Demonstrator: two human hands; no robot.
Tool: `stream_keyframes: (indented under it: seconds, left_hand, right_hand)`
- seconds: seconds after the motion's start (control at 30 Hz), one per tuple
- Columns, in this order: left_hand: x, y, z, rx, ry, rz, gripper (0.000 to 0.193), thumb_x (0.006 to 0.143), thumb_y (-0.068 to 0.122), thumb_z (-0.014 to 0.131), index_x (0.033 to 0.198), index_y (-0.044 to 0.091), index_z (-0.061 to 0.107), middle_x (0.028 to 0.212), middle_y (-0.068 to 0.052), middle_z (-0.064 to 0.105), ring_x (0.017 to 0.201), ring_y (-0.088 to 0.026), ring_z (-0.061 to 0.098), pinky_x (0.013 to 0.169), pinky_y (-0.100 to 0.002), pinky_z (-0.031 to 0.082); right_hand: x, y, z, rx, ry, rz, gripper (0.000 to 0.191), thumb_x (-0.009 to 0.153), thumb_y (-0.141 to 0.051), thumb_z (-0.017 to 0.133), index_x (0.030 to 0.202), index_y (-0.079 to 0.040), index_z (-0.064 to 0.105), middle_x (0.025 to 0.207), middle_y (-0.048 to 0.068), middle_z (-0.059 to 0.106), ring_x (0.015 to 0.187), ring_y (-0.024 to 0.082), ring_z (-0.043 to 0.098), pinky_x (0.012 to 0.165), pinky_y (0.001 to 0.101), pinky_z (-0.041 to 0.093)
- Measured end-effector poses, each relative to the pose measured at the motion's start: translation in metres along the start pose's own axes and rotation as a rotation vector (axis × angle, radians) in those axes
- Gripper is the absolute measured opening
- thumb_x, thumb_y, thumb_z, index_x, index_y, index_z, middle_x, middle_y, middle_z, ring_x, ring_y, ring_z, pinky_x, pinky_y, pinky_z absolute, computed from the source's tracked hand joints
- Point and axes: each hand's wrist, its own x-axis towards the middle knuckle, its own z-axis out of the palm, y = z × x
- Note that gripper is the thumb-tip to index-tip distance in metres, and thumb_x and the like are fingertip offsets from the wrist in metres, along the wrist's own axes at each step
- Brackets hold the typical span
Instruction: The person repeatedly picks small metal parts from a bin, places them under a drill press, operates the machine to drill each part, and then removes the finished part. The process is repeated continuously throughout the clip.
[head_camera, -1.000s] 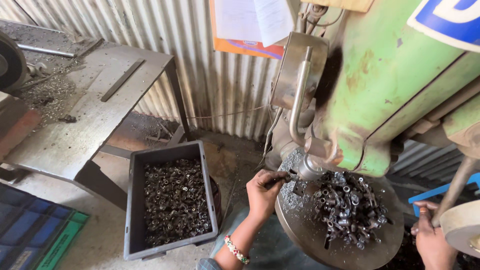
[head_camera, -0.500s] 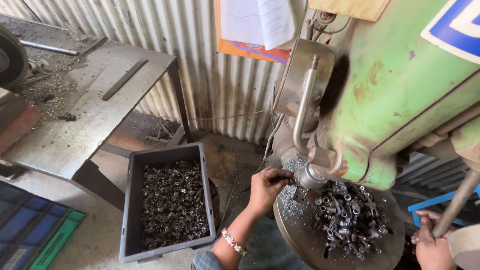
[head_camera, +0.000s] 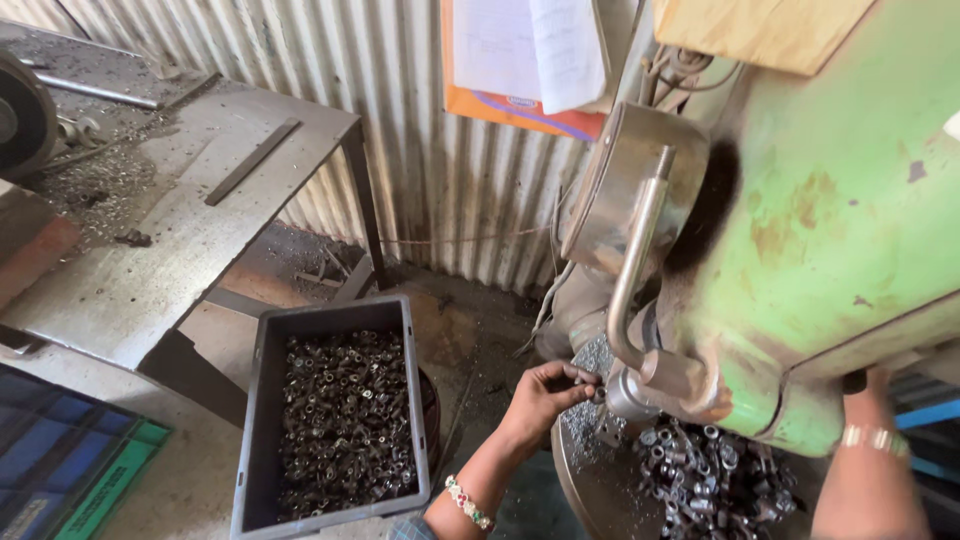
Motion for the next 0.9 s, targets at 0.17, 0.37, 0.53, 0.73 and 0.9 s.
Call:
stream_keyframes:
  seconds: [0.17,0.37,0.53,0.73,0.9]
  left_hand:
    - [0.000,-0.005,0.002,-0.024,-0.035,0.018,0.010,0.094,-0.003,0.071,0.103,-0.003,0.072,0.100,-0.009,0.075,0.091,-0.014,0.070,0.090,-0.030,0.058]
    - [-0.007,-0.002,-0.003,0.053,0.246,0.126,0.010,0.090,0.005,0.075,0.091,-0.003,0.069,0.086,-0.009,0.074,0.078,-0.012,0.070,0.075,-0.027,0.059]
    - [-0.013,0.003,0.014,0.163,0.454,-0.005,0.028,0.089,0.020,0.080,0.083,-0.004,0.068,0.072,-0.007,0.072,0.058,-0.012,0.068,0.054,-0.027,0.055]
    - [-0.012,0.010,0.040,0.315,0.577,0.000,0.030,0.087,0.018,0.083,0.079,-0.007,0.070,0.069,-0.008,0.072,0.057,-0.011,0.063,0.054,-0.027,0.052]
    - [0.003,0.009,0.033,0.164,0.418,-0.139,0.026,0.088,0.019,0.082,0.081,-0.003,0.068,0.072,-0.007,0.072,0.060,-0.012,0.066,0.057,-0.029,0.056]
  right_hand:
    - [-0.007,-0.007,-0.017,0.015,-0.062,0.008,0.011,0.112,-0.009,0.060,0.109,-0.001,0.066,0.090,0.013,0.069,0.083,0.027,0.069,0.075,0.0388,0.053]
    - [-0.144,0.042,-0.058,0.611,-0.092,0.332,0.011,0.116,-0.010,0.060,0.114,-0.005,0.070,0.081,0.005,0.066,0.071,0.014,0.063,0.064,0.0315,0.046]
    - [-0.178,0.092,-0.069,0.647,-0.153,0.322,0.009,0.114,-0.006,0.059,0.111,-0.003,0.067,0.076,0.007,0.062,0.059,0.013,0.057,0.056,0.0310,0.045]
    - [-0.185,0.113,-0.059,0.660,-0.137,0.353,0.003,0.109,-0.002,0.057,0.112,-0.003,0.059,0.080,0.005,0.061,0.049,0.011,0.051,0.050,0.0298,0.043]
    - [-0.182,0.105,-0.049,0.629,-0.113,0.363,0.006,0.115,-0.002,0.057,0.110,-0.002,0.061,0.072,0.010,0.055,0.047,0.013,0.048,0.047,0.0294,0.040]
